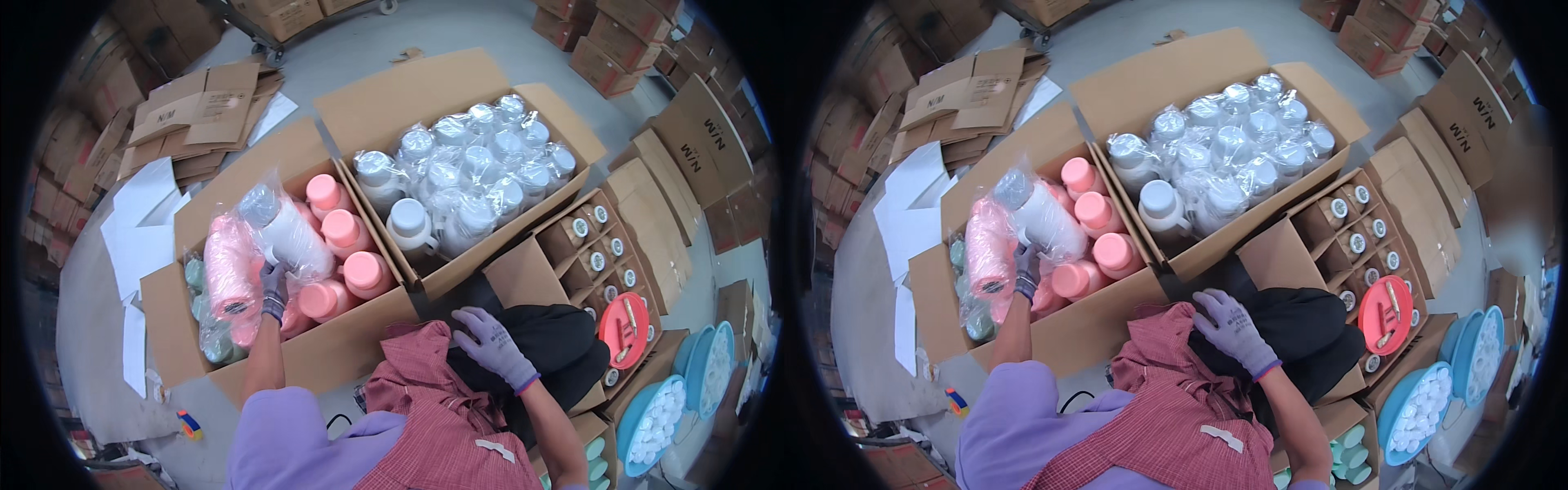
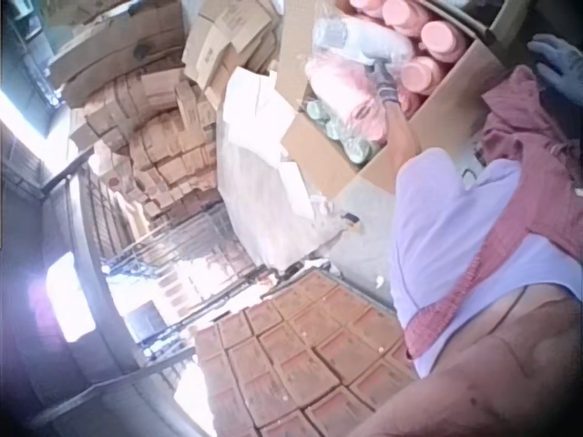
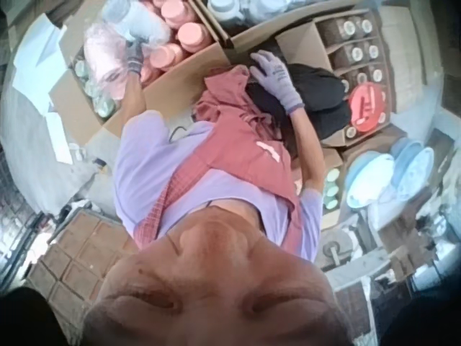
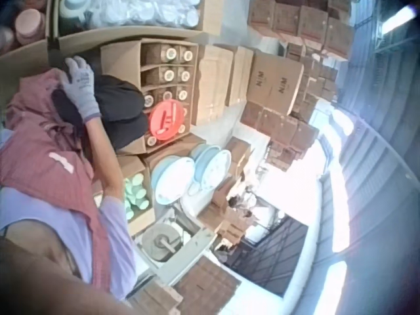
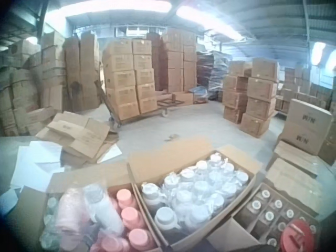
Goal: The person assembles thermos flasks by inserting inner liners, screwing on lids, and wrapping each unit in plastic. They handle pink and white flasks, lids, and plastic wrap, placing finished units into a cardboard box.
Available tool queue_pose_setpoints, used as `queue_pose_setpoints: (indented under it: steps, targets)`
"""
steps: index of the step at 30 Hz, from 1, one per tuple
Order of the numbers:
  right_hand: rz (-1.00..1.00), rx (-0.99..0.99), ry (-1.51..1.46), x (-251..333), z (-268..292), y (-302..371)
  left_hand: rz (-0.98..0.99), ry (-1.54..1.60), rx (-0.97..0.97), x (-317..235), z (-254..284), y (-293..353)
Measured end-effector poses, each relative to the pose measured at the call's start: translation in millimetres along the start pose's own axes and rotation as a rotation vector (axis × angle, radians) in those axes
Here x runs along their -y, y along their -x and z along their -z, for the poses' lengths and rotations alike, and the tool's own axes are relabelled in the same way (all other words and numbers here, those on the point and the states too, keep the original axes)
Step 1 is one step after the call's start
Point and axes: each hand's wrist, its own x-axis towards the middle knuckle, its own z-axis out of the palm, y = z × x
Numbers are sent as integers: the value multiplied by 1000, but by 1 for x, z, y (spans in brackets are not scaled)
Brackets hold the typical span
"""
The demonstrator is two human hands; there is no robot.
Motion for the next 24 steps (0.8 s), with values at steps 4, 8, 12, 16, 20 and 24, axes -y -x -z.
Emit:
queue_pose_setpoints:
  steps: [4, 8, 12, 16, 20, 24]
  targets:
    - [-66, -179, 201, -39, 20, -51, 136, -326, 137, 17, -27, -4]
    - [-142, -227, 323, -59, 28, -108, 61, -487, 169, 88, 62, -7]
    - [-171, -208, 215, -74, 24, -99, 154, -466, 15, 61, 31, 27]
    - [-201, -172, 127, -75, -8, -74, -288, -1166, 92, 3, -36, 107]
    - [-81, -65, 27, -37, -33, -70, -233, -1211, 45, 25, -22, 103]
    - [-109, -59, 11, -21, -27, -61, -251, -1342, 67, -78, -62, 103]
